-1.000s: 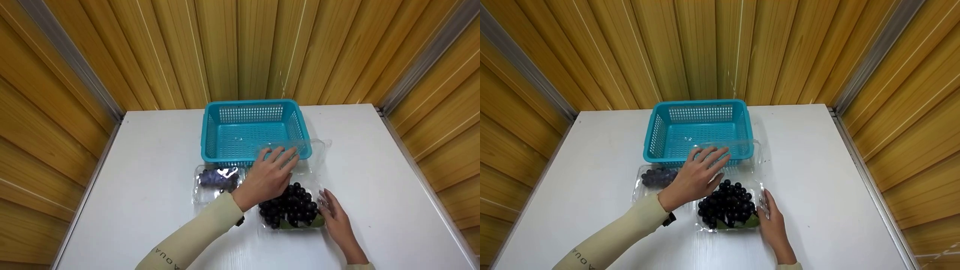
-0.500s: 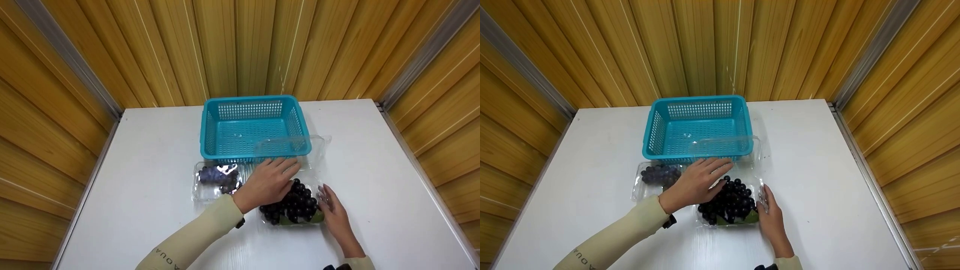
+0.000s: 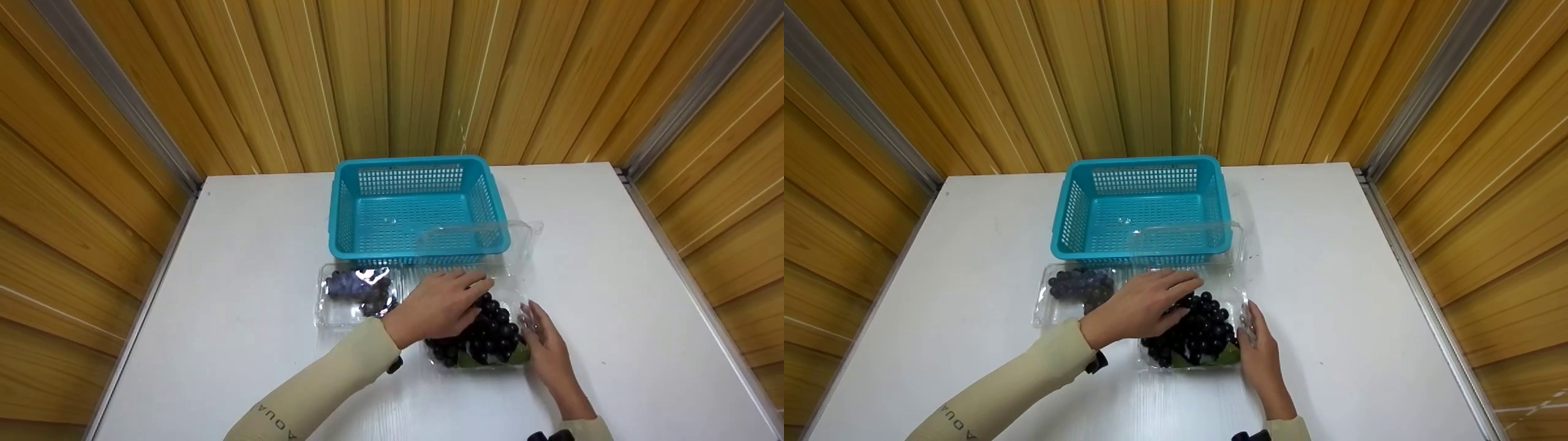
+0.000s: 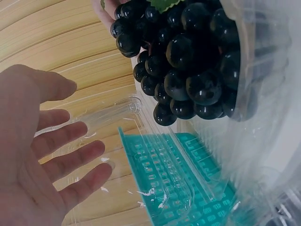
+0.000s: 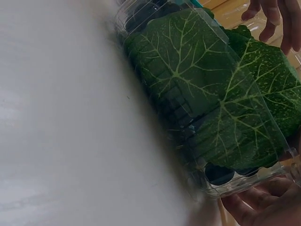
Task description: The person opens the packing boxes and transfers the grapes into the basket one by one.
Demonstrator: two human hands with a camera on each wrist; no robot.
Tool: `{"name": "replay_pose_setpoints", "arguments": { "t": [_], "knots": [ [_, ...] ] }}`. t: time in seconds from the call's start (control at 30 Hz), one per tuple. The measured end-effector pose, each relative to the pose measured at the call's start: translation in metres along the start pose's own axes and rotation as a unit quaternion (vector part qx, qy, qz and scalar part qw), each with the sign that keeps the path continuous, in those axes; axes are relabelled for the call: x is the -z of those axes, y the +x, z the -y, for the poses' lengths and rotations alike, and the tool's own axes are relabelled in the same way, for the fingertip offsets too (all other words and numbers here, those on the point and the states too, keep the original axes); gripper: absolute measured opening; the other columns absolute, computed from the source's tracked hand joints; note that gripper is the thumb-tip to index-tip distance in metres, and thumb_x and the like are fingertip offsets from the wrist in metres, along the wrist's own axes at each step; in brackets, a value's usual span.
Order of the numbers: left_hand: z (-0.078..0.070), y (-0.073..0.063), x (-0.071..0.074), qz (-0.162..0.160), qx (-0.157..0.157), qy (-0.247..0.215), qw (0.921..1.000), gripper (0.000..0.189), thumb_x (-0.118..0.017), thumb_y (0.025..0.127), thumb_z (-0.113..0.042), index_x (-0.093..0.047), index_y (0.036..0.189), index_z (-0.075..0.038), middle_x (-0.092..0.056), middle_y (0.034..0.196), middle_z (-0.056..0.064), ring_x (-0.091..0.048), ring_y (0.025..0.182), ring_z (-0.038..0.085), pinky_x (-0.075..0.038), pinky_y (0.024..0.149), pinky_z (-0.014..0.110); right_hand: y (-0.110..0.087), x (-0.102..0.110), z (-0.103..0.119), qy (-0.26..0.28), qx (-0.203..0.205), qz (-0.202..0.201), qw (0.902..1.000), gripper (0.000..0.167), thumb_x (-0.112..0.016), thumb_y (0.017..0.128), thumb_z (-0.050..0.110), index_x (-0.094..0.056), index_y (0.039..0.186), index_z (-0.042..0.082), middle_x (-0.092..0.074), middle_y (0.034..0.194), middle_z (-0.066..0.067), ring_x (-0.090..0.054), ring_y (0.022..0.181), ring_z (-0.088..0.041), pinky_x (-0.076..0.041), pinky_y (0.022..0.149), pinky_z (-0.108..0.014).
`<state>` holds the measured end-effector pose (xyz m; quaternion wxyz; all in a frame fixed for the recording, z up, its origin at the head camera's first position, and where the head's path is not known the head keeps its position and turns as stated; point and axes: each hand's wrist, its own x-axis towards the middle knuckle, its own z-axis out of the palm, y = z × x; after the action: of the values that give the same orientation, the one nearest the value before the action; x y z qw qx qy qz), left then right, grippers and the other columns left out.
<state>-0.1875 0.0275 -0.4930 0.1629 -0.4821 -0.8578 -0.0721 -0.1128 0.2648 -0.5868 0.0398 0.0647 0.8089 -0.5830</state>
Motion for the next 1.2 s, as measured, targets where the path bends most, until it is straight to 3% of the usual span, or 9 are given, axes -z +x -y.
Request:
{"name": "replay_pose_setpoints", "arguments": {
  "t": [0.23,0.47,0.6,0.8,0.97,1.2],
  "knots": [
    [-0.003,0.0,0.0,0.055,0.004,-0.02,0.9983,0.05,-0.058,0.094,-0.038,-0.045,0.14,-0.021,-0.055,0.138,-0.003,-0.06,0.119,0.012,-0.055,0.088,0.031,0.001,0.0,0.002,0.006,0.001,-0.004,1.0,0.055,-0.035,0.104,0.006,-0.014,0.154,0.005,-0.029,0.157,-0.016,-0.032,0.142,-0.03,-0.034,0.095,0.0],
    [-0.005,0.001,-0.004,0.088,-0.003,-0.025,0.9958,0.061,-0.064,0.089,-0.045,-0.043,0.141,-0.021,-0.053,0.141,-0.002,-0.067,0.103,0.013,-0.057,0.079,0.031,0.003,-0.001,0.003,-0.005,-0.01,-0.006,0.9999,0.053,-0.032,0.105,0.008,-0.014,0.155,0.008,-0.029,0.157,-0.014,-0.033,0.142,-0.029,-0.035,0.093,0.001],
    [-0.005,0.001,-0.006,0.108,-0.011,-0.017,0.9939,0.068,-0.066,0.087,-0.049,-0.041,0.144,-0.021,-0.051,0.144,-0.002,-0.067,0.102,0.014,-0.057,0.08,0.03,0.002,-0.001,0.004,-0.012,-0.02,-0.001,0.9997,0.054,-0.03,0.105,0.008,-0.012,0.156,0.01,-0.028,0.158,-0.012,-0.032,0.143,-0.027,-0.034,0.091,0.002],
    [-0.006,0.0,-0.007,0.123,-0.018,-0.004,0.9922,0.073,-0.068,0.084,-0.051,-0.039,0.145,-0.023,-0.05,0.144,-0.001,-0.065,0.109,0.013,-0.057,0.078,0.031,0.002,-0.001,0.003,-0.015,-0.003,0.0,0.9999,0.053,-0.028,0.105,0.006,-0.011,0.155,0.007,-0.029,0.157,-0.016,-0.032,0.143,-0.03,-0.035,0.093,0.0],
    [-0.007,0.0,-0.011,0.144,-0.019,-0.015,0.9892,0.075,-0.068,0.085,-0.051,-0.037,0.147,-0.024,-0.046,0.147,-0.001,-0.059,0.121,0.014,-0.056,0.086,0.032,0.003,-0.001,0.002,-0.016,-0.006,-0.001,0.9999,0.054,-0.027,0.104,0.003,-0.011,0.155,0.008,-0.029,0.158,-0.015,-0.032,0.143,-0.03,-0.035,0.093,0.001],
    [-0.01,0.002,-0.014,0.185,-0.027,-0.025,0.9821,0.081,-0.071,0.083,-0.048,-0.032,0.15,-0.024,-0.04,0.15,-0.001,-0.055,0.124,0.016,-0.055,0.089,0.032,0.002,-0.002,0.001,-0.028,-0.006,-0.009,0.9995,0.054,-0.027,0.104,0.003,-0.012,0.155,0.008,-0.031,0.157,-0.015,-0.033,0.142,-0.031,-0.035,0.093,0.001]
  ]
}}
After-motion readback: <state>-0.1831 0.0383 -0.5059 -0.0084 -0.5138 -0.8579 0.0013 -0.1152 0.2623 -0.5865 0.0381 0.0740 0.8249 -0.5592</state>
